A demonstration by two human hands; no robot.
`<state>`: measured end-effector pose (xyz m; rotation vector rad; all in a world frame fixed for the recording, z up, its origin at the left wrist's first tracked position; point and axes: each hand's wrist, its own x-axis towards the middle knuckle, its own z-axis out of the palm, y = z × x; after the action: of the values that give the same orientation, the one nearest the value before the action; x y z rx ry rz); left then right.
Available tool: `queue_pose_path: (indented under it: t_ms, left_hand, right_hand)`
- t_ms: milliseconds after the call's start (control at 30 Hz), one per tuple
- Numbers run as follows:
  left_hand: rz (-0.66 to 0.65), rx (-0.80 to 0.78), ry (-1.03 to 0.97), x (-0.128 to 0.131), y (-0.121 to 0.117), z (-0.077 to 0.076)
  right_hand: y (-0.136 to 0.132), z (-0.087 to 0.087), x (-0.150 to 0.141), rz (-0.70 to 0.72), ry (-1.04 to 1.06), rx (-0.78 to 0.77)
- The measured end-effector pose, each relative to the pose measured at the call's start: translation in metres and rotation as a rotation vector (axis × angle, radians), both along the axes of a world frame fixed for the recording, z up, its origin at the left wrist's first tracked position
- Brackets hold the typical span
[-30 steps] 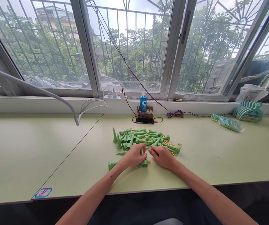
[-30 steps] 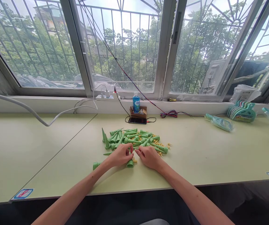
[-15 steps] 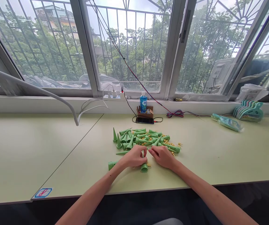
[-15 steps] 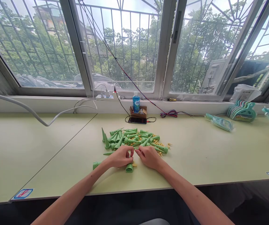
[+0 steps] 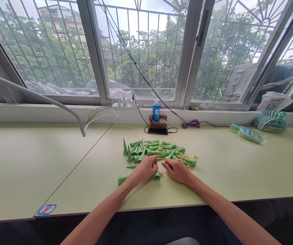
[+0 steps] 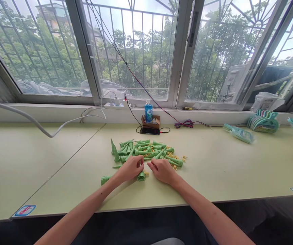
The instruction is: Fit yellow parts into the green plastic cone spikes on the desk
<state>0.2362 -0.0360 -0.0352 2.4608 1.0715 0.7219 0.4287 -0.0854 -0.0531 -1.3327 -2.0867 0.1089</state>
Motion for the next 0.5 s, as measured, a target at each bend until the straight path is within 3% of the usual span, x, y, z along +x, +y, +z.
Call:
queue_pose_path:
  t_ms: [167,300,500]
  left_hand:
    - [0.009,-0.019,-0.120,0.001,0.000,0.008]
    - [0.092,0.052,-0.286,0.001,0.000,0.020]
    - [0.185,0.084,-0.376,-0.017,0.011,0.035]
  right_hand:
    - [0.001,-0.001,0.000,0.002,-0.002,0.015]
    - [0.001,-0.002,0.000,0.002,-0.002,0.031]
    - [-0.004,-0.002,-0.002,0.087,0.012,-0.024]
